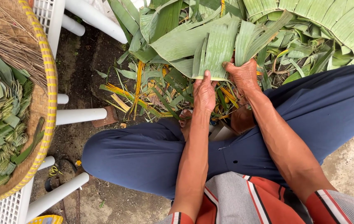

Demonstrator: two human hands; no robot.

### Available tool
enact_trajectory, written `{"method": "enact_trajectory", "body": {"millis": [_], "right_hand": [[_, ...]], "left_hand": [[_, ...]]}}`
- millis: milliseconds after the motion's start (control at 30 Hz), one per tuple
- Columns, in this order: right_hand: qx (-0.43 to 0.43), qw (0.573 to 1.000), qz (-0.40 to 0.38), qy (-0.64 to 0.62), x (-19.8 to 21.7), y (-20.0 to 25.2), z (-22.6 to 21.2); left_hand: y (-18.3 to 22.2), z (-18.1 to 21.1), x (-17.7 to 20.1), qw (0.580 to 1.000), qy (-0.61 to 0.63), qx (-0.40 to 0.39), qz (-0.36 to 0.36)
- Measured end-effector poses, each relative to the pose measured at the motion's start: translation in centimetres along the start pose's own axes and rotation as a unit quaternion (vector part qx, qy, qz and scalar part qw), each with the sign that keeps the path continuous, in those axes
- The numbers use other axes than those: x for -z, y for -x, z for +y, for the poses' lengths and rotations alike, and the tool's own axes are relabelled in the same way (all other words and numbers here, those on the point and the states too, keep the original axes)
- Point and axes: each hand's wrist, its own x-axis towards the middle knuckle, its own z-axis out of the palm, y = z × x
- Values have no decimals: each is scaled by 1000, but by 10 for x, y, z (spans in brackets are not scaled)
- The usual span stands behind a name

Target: Tearing banana leaves into strips, folding them, and trimming them with a knife.

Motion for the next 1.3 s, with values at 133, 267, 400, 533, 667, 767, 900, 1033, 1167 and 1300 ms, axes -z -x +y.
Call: {"method": "enact_trajectory", "body": {"millis": [133, 267, 400, 533, 667, 767, 900, 1033, 1167, 1300], "right_hand": [[1, 1000, 16, 8, -1, -1, 4], [21, 993, 43, 112, -4, 7, 2], [-14, 996, -31, 81, -22, 25, -52], [-13, 993, -64, 96, -20, 17, -58], [66, 989, -7, 135, 19, -73, -3], [75, 988, 72, 111, 74, -150, 11], [28, 978, 191, 76, 189, -213, -24], [3, 959, 279, 46, 151, -177, -67], [-96, 989, 47, 102, 19, -43, -112], [-232, 969, -74, 49, -27, -16, -78]], "left_hand": [[3, 6, -9, 1000, 2, -2, 7], [1, 7, -3, 999, -42, 13, 2], [19, 45, -27, 997, 34, 24, -66], [14, 46, -15, 997, 5, 20, -74], [16, 53, -17, 988, 102, 49, -108], [13, 55, -7, 976, 191, 53, -93], [-1, 60, 7, 967, 250, 10, -45], [-10, 67, 2, 966, 257, -20, -24], [-5, 67, -4, 964, 267, 3, -25], [11, 68, -16, 969, 243, 26, -22]]}}
